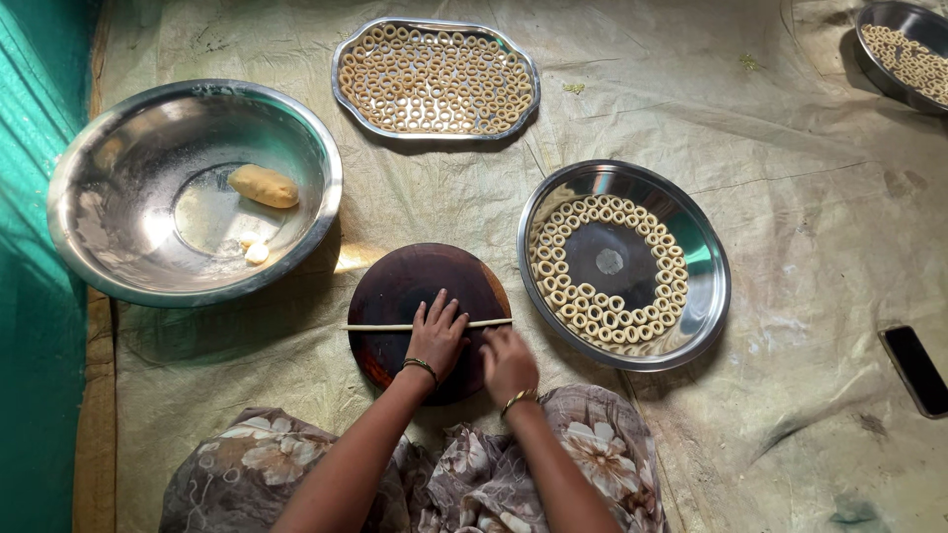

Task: The person rolls small pieces of dough into thin ropes on a wooden board, then shapes them into rings and places them on a metal tray. The process is repeated continuously with additional dough pieces.

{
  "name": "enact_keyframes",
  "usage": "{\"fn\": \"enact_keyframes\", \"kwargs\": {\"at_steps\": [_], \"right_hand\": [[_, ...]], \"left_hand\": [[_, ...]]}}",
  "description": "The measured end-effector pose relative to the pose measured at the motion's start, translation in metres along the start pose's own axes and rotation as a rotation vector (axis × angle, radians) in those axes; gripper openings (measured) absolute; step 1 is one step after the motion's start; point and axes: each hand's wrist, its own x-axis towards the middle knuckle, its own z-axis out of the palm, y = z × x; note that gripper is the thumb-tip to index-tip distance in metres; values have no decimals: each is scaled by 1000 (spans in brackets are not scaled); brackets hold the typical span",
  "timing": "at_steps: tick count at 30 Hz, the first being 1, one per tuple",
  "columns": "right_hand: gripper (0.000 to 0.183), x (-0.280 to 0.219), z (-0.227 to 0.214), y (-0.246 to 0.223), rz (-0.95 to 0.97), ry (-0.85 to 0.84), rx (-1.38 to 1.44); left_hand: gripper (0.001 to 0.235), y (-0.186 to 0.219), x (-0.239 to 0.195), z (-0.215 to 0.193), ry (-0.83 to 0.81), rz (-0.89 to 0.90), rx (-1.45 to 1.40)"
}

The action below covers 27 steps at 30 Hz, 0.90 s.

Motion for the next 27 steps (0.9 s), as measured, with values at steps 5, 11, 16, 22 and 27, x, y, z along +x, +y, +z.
{"fn": "enact_keyframes", "kwargs": {"at_steps": [5, 11, 16, 22, 27], "right_hand": [[37, 33, 7, 20, 10, 115, -173], [32, 38, 19, 38, 44, 77, -119], [15, 37, 14, 42, 127, 55, -96], [26, 32, 4, 29, 19, 134, -11], [14, 33, 3, 19, 87, 89, -42]], "left_hand": [[33, 0, 4, 2, 152, -37, -33], [14, 2, 8, 2, 252, -35, -61], [5, 4, 11, -2, 191, -89, -135], [11, 3, 14, -13, 96, -142, -220], [11, 7, 13, -25, -21, -160, -157]]}}
